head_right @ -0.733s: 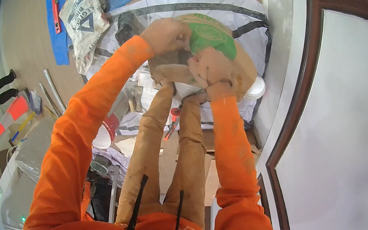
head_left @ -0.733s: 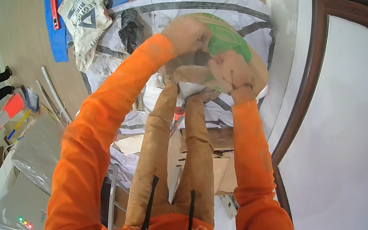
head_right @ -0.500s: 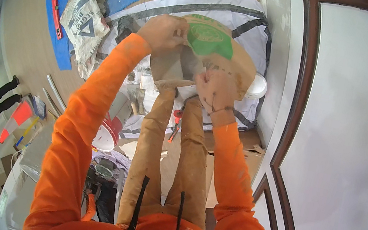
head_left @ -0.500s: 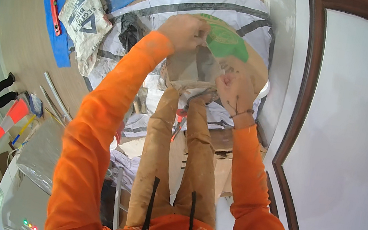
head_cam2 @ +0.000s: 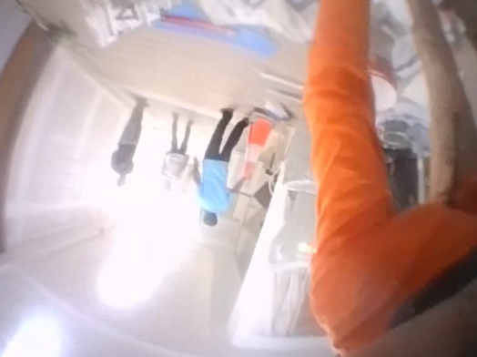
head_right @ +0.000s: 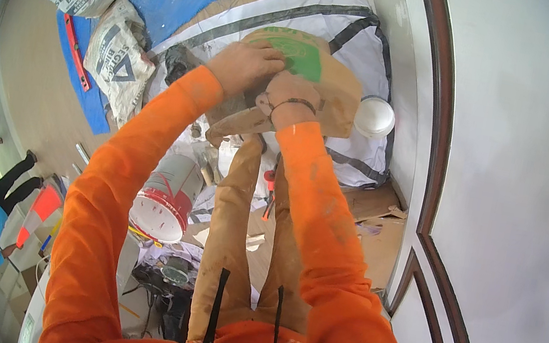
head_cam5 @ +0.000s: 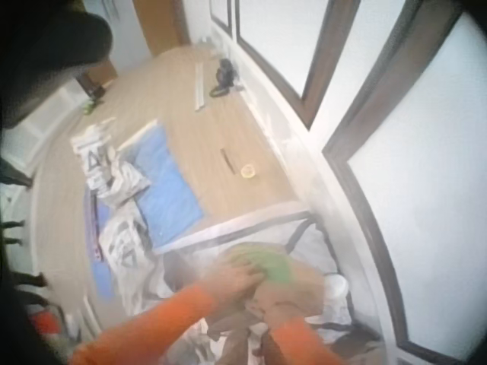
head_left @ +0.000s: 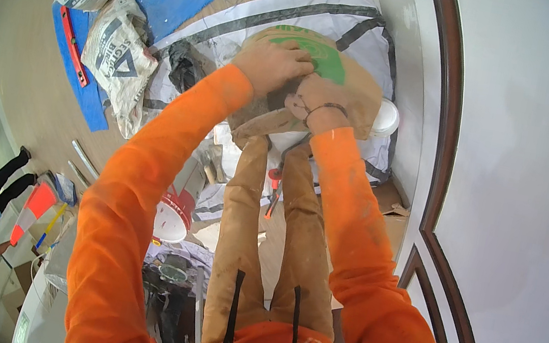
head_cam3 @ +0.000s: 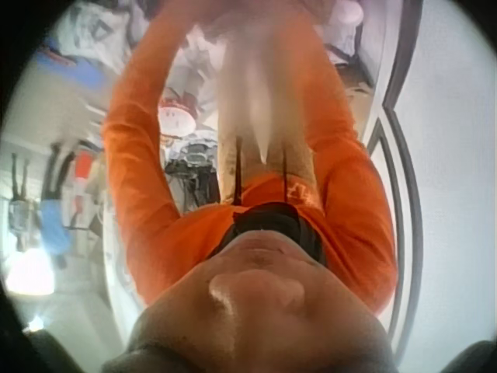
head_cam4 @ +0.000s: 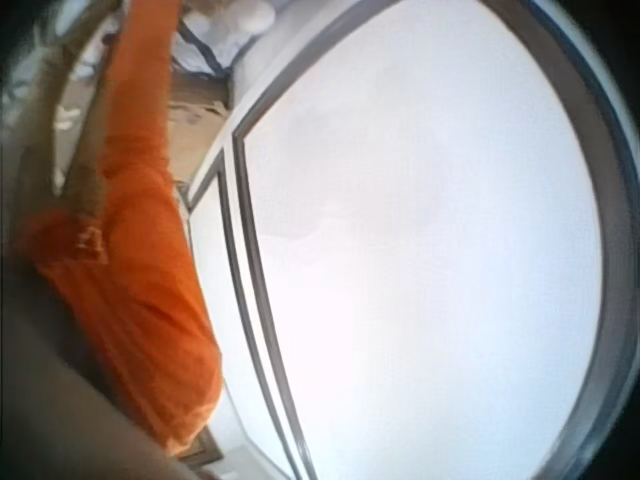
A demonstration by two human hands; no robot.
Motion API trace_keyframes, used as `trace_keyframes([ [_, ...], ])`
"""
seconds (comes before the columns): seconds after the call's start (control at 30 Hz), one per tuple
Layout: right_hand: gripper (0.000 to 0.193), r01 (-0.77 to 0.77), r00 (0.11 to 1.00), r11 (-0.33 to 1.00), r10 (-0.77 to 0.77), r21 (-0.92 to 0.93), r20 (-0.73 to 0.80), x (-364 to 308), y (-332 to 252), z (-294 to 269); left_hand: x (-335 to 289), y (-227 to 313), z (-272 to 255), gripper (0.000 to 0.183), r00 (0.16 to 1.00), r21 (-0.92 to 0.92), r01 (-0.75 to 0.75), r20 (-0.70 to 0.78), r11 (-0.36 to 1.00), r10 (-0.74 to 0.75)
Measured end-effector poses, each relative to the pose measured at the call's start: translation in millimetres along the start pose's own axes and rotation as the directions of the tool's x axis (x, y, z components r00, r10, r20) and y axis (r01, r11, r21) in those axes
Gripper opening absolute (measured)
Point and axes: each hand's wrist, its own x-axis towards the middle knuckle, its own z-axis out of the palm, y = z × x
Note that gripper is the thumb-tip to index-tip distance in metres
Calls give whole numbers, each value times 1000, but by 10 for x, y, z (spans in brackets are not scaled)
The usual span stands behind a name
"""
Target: The person scoops a gray paste from a small container into a larger bucket, then mixes it by hand. They later rinse the small container in water and handle a cement bag, preparing materials for construction work.
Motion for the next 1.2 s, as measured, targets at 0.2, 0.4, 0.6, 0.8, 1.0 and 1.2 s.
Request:
trace_keyframes([
  [0.2, 30, 66, 969, 966, -2, 251, -247, -289, 393, 360, 174, -269, -230, 18, 948, -136, 301, 148, 944, -281],
  [0.4, 29, 89, 890, 881, 139, 465, -433, -648, 350, 510, 208, 31, -56, 18, 965, -123, 236, 143, 964, -218],
  [0.6, 26, -43, 929, 963, 137, 266, -345, -505, 364, 461, 198, 266, 330, 22, 988, 155, 112, 89, 982, -127],
  [0.8, 26, -73, 976, 991, 94, 109, -198, -70, 172, -229, 411, -8, 97, 20, 942, -99, 231, 271, 968, -197],
  [1.0, 17, -70, 966, 997, 62, -24, -251, 124, 111, -391, 464, -151, 117, 17, 943, -72, 261, 234, 963, -238],
  [1.2, 23, 110, 938, 993, -118, -42, -325, 211, 350, -114, 365, -111, 229, 19, 987, -67, 127, 112, 990, -119],
])
